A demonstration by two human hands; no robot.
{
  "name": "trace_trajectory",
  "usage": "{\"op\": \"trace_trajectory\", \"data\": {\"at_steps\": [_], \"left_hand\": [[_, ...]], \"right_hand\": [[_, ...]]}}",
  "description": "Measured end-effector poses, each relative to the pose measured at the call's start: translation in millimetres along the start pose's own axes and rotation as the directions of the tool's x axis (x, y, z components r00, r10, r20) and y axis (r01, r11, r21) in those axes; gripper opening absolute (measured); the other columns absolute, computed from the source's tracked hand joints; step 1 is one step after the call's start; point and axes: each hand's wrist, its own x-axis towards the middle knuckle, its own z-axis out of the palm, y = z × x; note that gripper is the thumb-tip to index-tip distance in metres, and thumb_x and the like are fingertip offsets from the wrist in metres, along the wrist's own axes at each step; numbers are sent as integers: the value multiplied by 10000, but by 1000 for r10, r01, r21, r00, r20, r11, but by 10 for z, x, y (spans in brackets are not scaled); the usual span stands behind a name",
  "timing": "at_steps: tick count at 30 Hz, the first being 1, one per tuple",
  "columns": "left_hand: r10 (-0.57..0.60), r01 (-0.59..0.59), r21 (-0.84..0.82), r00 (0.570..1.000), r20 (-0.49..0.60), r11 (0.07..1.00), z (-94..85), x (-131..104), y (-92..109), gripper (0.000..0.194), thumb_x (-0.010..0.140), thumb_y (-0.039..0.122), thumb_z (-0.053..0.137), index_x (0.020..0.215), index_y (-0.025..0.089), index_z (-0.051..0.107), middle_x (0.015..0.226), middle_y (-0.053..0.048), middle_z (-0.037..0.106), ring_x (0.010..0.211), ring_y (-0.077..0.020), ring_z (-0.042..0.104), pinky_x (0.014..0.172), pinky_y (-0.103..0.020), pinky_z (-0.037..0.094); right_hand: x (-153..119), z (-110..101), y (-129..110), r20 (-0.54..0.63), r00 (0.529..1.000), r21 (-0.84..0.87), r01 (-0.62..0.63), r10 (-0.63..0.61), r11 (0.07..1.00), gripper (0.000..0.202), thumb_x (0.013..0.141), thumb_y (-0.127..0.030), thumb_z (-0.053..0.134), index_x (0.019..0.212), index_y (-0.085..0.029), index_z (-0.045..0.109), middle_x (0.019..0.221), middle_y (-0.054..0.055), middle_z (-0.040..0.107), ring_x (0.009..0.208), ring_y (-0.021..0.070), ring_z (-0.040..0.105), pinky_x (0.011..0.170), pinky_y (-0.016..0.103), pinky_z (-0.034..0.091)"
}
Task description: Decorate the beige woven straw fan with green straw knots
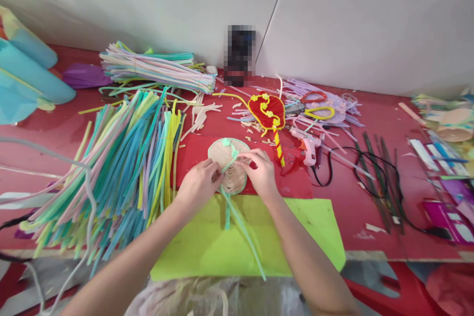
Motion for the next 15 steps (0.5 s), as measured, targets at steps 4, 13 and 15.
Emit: {"op": "trace_trajectory", "data": {"at_steps": [4, 13, 15], "left_hand": [[17, -15, 21, 997, -81, 1000, 27, 12, 32, 84, 835, 262, 533, 887, 197, 545, 848, -25, 576, 764, -166, 552, 663, -271, 419], [55, -61, -53, 992, -115, 997, 135, 109, 42, 111, 856, 190, 504, 948, 196, 566, 897, -32, 578, 832, -171, 551, 742, -277, 438], [58, -68, -83, 991, -123, 994, 140, 104, 27, 111, 860, 184, 496, 941, 194, 571, 883, -28, 571, 821, -160, 549, 738, -263, 437]], "right_hand": [[10, 4, 50, -4, 1000, 27, -11, 11, 1000, 188, 808, -313, 631, 985, -288, 686, 919, 38, 618, 882, 197, 574, 850, 340, 462], [-10, 43, 66, 2, 1000, 14, 19, -19, 1000, 168, 848, -284, 580, 956, -300, 708, 926, 31, 615, 904, 182, 561, 857, 324, 460], [-11, 47, 63, 1, 1000, 8, 27, -27, 1000, 161, 846, -278, 584, 942, -301, 711, 929, 26, 621, 906, 181, 557, 860, 325, 459]]}}
